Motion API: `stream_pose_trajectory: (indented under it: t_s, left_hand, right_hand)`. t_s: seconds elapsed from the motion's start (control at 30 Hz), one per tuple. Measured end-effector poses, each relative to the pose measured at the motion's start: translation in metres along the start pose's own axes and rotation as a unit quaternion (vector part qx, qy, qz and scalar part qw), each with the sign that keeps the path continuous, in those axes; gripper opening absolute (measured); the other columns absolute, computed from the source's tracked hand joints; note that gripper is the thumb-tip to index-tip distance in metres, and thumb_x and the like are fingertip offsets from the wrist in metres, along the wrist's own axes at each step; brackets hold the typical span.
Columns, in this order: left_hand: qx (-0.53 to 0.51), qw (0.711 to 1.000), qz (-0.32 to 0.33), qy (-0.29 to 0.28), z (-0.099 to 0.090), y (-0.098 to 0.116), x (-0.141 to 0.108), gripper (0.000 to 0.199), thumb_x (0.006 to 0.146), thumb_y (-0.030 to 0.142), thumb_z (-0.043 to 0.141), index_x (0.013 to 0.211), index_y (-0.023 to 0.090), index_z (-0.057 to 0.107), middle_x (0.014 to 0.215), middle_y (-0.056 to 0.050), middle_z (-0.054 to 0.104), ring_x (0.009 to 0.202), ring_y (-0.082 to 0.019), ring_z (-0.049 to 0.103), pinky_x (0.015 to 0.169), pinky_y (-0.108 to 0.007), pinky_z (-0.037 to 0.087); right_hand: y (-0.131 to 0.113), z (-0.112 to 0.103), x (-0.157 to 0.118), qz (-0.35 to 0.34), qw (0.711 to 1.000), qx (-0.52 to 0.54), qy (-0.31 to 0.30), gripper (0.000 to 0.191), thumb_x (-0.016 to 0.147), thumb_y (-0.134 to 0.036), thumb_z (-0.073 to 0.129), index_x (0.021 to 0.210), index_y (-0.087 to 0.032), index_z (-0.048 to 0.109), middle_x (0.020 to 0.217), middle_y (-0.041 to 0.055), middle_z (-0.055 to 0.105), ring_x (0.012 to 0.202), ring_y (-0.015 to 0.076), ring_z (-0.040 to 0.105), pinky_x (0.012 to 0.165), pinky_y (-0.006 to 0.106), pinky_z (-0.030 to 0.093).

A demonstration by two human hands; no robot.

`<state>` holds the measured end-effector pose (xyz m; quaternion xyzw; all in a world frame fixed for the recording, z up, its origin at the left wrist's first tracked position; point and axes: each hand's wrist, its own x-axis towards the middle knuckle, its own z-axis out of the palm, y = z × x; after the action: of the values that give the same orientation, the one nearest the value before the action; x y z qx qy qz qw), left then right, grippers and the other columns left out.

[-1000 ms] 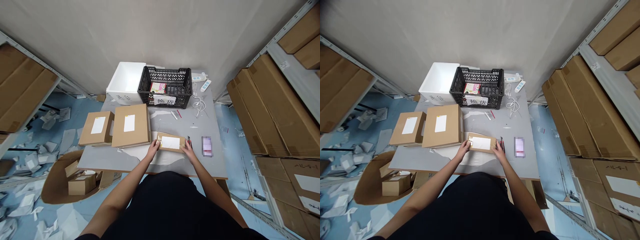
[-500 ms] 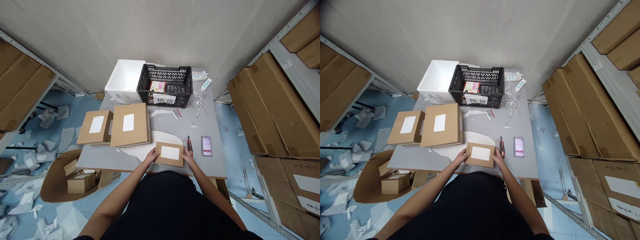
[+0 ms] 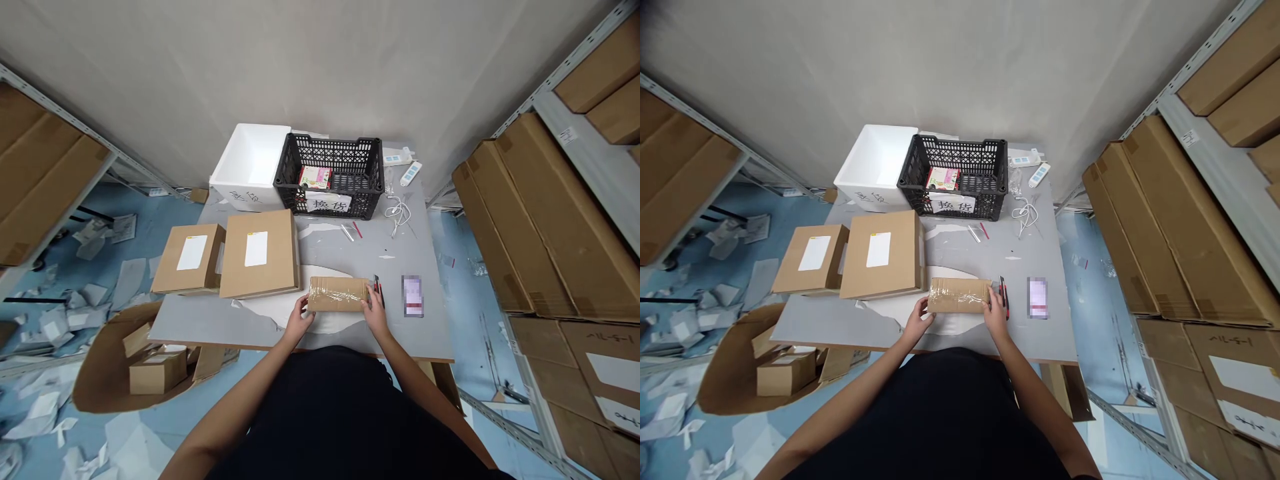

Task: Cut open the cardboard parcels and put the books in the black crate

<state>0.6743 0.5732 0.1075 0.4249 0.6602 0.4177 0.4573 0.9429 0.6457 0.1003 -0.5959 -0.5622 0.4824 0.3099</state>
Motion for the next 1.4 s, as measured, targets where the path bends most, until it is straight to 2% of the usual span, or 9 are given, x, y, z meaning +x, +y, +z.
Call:
stream_pose_trajectory:
  t_s: [0.2,0.33,0.4,0.47,0.6,0.77,1.0,1.23,1.4]
  left_hand:
    - [0.060,0.993,0.097,0.008,-0.011,0.041,-0.012,0.047,0.087,0.034,0.058,0.133,0.026,0.053,0.146,-0.008,0.048,0.139,-0.025,0.037,0.118,-0.047,0.023]
    - [0.130,0.972,0.170,-0.093,-0.006,0.072,-0.021,0.035,0.089,0.031,0.056,0.123,0.030,0.064,0.139,-0.007,0.056,0.141,-0.028,0.034,0.119,-0.055,0.015]
    - [0.133,0.962,0.190,-0.145,-0.001,0.081,-0.024,0.035,0.090,0.029,0.054,0.124,0.030,0.064,0.138,-0.007,0.056,0.141,-0.028,0.034,0.119,-0.057,0.014]
    - [0.122,0.962,0.198,-0.145,0.003,0.086,-0.023,0.037,0.090,0.029,0.054,0.126,0.029,0.062,0.141,-0.007,0.054,0.142,-0.028,0.033,0.119,-0.057,0.018]
    - [0.086,0.986,0.138,-0.037,0.001,0.079,-0.013,0.039,0.087,0.034,0.059,0.125,0.026,0.062,0.145,-0.009,0.048,0.141,-0.029,0.035,0.117,-0.051,0.025]
    - [-0.047,0.998,-0.006,-0.031,-0.003,0.058,-0.002,0.045,0.085,0.043,0.059,0.126,0.023,0.058,0.125,-0.010,0.062,0.119,-0.024,0.057,0.102,-0.040,0.045]
    - [-0.104,0.993,-0.051,-0.025,-0.008,0.041,-0.002,0.050,0.083,0.049,0.061,0.125,0.022,0.057,0.117,-0.010,0.064,0.102,-0.021,0.064,0.096,-0.039,0.047]
    - [-0.062,0.994,-0.088,-0.003,-0.013,0.019,0.005,0.048,0.080,0.048,0.062,0.121,0.023,0.059,0.115,-0.010,0.065,0.104,-0.022,0.062,0.093,-0.039,0.049]
    - [-0.068,0.988,-0.138,-0.018,-0.013,0.011,0.004,0.053,0.074,0.051,0.067,0.117,0.021,0.061,0.112,-0.009,0.066,0.099,-0.023,0.063,0.087,-0.038,0.051]
  right_hand:
    - [0.005,0.010,-0.001,0.050,0.993,0.100,-0.029,0.069,0.079,-0.052,0.057,0.143,-0.026,0.046,0.147,0.0089,0.046,0.134,0.0260,0.046,0.107,0.045,0.041]
    - [-0.003,0.021,0.003,0.078,0.994,0.067,-0.032,0.070,0.069,-0.063,0.066,0.129,-0.026,0.061,0.140,0.0104,0.054,0.137,0.0313,0.041,0.111,0.051,0.033]
    - [-0.011,0.020,0.002,0.073,0.996,0.054,-0.013,0.065,0.073,-0.065,0.062,0.124,-0.025,0.064,0.141,0.0113,0.053,0.138,0.0318,0.039,0.115,0.051,0.028]
    - [-0.021,0.012,-0.003,0.053,0.997,0.057,0.015,0.062,0.083,-0.063,0.051,0.128,-0.023,0.061,0.142,0.0119,0.052,0.136,0.0292,0.041,0.116,0.049,0.028]
    - [-0.047,-0.006,-0.023,-0.051,0.997,0.022,0.047,0.053,0.092,-0.051,0.045,0.135,-0.023,0.055,0.141,0.0111,0.051,0.131,0.0261,0.047,0.112,0.045,0.037]
    - [-0.070,-0.009,-0.041,-0.131,0.982,-0.127,-0.038,0.042,0.092,-0.042,0.049,0.130,-0.029,0.061,0.147,0.0048,0.047,0.138,0.0298,0.039,0.118,0.049,0.026]
    - [-0.058,-0.031,-0.042,-0.057,0.987,-0.146,0.032,0.055,0.087,-0.050,0.056,0.136,-0.027,0.054,0.153,0.0029,0.040,0.142,0.0343,0.029,0.119,0.057,0.014]
    - [-0.017,-0.076,-0.023,0.019,0.996,-0.070,0.044,0.073,0.084,-0.059,0.055,0.145,-0.021,0.042,0.155,0.0109,0.037,0.143,0.0305,0.031,0.118,0.049,0.023]
    - [0.008,-0.039,-0.012,0.099,0.991,0.082,-0.030,0.083,0.074,-0.075,0.055,0.140,-0.025,0.048,0.144,0.0107,0.052,0.137,0.0318,0.042,0.112,0.052,0.032]
